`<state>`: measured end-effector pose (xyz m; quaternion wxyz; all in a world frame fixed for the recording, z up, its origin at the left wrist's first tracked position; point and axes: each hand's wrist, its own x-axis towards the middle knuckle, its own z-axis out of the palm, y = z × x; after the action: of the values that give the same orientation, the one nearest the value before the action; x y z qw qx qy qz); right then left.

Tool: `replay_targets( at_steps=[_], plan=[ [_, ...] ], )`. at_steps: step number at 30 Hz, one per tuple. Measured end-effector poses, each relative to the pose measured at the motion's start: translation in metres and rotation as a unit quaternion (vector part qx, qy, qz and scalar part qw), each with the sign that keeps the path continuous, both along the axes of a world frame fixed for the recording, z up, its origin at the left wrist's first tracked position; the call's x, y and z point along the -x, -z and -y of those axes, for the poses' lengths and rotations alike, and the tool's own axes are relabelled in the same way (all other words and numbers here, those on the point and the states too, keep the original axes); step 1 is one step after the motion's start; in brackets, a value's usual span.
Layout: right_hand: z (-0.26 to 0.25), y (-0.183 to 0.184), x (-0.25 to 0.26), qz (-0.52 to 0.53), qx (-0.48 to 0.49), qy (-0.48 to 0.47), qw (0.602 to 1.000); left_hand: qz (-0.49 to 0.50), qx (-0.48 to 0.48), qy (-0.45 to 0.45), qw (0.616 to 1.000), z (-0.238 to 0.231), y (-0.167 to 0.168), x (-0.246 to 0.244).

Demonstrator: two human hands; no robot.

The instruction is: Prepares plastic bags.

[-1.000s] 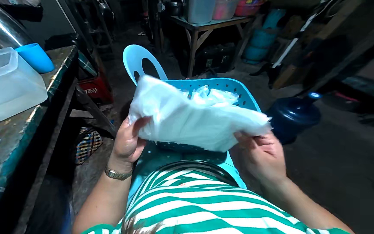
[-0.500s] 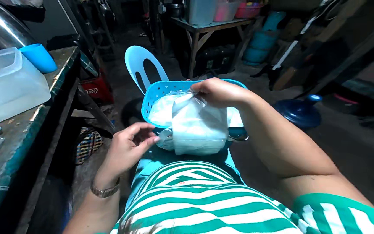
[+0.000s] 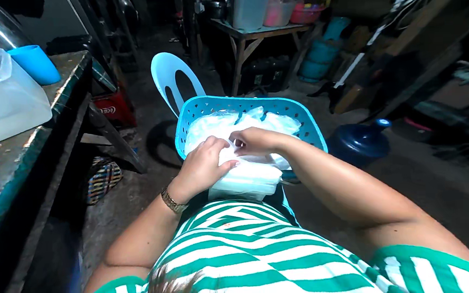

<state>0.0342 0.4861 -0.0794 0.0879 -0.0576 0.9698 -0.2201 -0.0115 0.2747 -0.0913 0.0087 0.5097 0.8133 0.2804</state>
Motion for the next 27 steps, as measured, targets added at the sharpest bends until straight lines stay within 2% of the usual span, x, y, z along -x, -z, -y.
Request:
replay_targets(
  at_steps=[3, 8, 11, 13, 17, 21, 24, 27],
  plan=[
    [-0.005, -0.012, 0.000, -0.076, 0.026, 0.042, 0.996, 0.034, 0.036, 0.019, 0.999, 0.002, -0.006, 0.006],
    [-0.007, -0.044, 0.006, -0.102, 0.015, 0.063, 0.993, 0.057, 0.022, -0.025, 0.998, -0.012, -0.026, 0.014],
    [-0.006, -0.063, 0.015, -0.088, 0.005, 0.063, 0.994, 0.070, 0.133, -0.054, 0.987, -0.035, -0.039, 0.024],
    [-0.003, -0.077, 0.020, -0.069, 0.007, 0.060, 0.996, 0.058, 0.174, -0.057, 0.981, -0.048, -0.040, 0.029],
    [-0.007, -0.091, 0.024, -0.048, 0.055, 0.045, 0.996, 0.074, 0.063, -0.046, 0.994, -0.053, -0.056, 0.042],
    [-0.027, -0.071, 0.028, -0.107, 0.170, 0.066, 0.978, 0.164, -0.067, -0.077, 0.981, -0.065, -0.076, 0.063],
    [-0.033, -0.064, 0.026, -0.203, 0.199, 0.150, 0.947, 0.230, -0.185, -0.081, 0.952, -0.081, -0.079, 0.075],
    [-0.040, -0.059, 0.025, -0.251, 0.238, 0.195, 0.918, 0.338, -0.293, -0.050, 0.893, -0.093, -0.067, 0.075]
  ],
)
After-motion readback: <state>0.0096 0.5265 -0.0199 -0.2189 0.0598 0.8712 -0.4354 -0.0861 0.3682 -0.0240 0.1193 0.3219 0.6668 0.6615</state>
